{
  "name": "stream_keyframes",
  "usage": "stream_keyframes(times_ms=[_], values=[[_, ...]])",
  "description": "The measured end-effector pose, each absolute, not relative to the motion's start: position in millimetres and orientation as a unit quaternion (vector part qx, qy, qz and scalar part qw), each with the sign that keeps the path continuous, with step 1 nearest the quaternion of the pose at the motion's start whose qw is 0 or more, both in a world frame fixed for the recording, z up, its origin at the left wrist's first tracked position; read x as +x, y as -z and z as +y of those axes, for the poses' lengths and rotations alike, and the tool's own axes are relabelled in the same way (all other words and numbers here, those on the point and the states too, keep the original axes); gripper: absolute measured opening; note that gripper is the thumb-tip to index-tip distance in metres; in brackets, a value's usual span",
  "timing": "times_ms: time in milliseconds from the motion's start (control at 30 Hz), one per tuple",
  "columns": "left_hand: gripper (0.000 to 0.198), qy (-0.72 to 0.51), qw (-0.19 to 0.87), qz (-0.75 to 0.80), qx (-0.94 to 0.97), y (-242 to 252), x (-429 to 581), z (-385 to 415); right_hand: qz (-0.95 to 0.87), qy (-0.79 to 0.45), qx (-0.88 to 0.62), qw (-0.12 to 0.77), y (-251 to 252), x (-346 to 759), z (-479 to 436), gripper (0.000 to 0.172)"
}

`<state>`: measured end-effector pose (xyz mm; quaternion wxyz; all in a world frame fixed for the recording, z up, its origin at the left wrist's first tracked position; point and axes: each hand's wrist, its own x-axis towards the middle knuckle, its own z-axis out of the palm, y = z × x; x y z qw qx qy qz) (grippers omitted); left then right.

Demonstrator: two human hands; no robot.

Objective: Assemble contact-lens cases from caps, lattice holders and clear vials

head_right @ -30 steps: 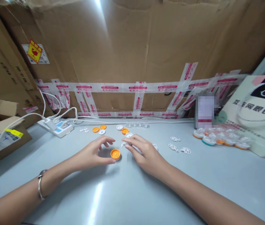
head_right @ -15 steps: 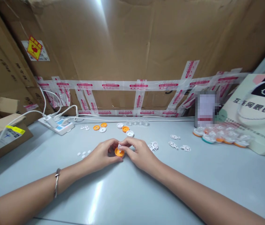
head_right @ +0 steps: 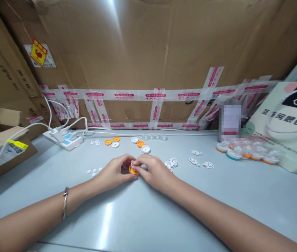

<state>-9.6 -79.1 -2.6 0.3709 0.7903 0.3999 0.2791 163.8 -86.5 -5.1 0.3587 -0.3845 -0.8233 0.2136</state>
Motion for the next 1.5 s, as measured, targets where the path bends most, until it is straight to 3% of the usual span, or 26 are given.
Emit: stream_keyframes(times_ms=[467, 700, 833, 1033, 1233, 1367, 1500], values=[[0.020, -0.258, 0.309, 0.433, 0.806, 2.3, -9.4, -79.0, -0.795, -0.248, -0.394, 0.391, 6.0, 158.1, -93.6, 0.011], [0.027, -0.320, 0.478, 0.437, 0.692, -2.7, -12.1, -76.4, -0.695, -0.200, -0.487, 0.490, -14.3, 194.3, -68.3, 0.026], [0.027, -0.369, 0.554, 0.441, 0.602, -22.3, -16.1, -77.6, -0.630, -0.183, -0.595, 0.465, -10.5, 241.5, -21.4, 0.030], [0.025, -0.401, 0.605, 0.396, 0.562, -39.0, -16.6, -87.6, -0.612, -0.200, -0.618, 0.451, 18.3, 258.6, 26.6, 0.046], [0.027, -0.416, 0.619, 0.348, 0.567, -36.5, -19.9, -92.6, -0.589, -0.232, -0.614, 0.471, 32.6, 245.8, 40.5, 0.051], [0.023, -0.432, 0.612, 0.307, 0.587, -37.8, -22.4, -96.2, -0.565, -0.221, -0.606, 0.515, 17.2, 242.3, 32.1, 0.048], [0.035, -0.455, 0.613, 0.336, 0.552, -41.5, -21.3, -100.3, -0.563, -0.212, -0.553, 0.576, -26.5, 220.0, -4.3, 0.042]])
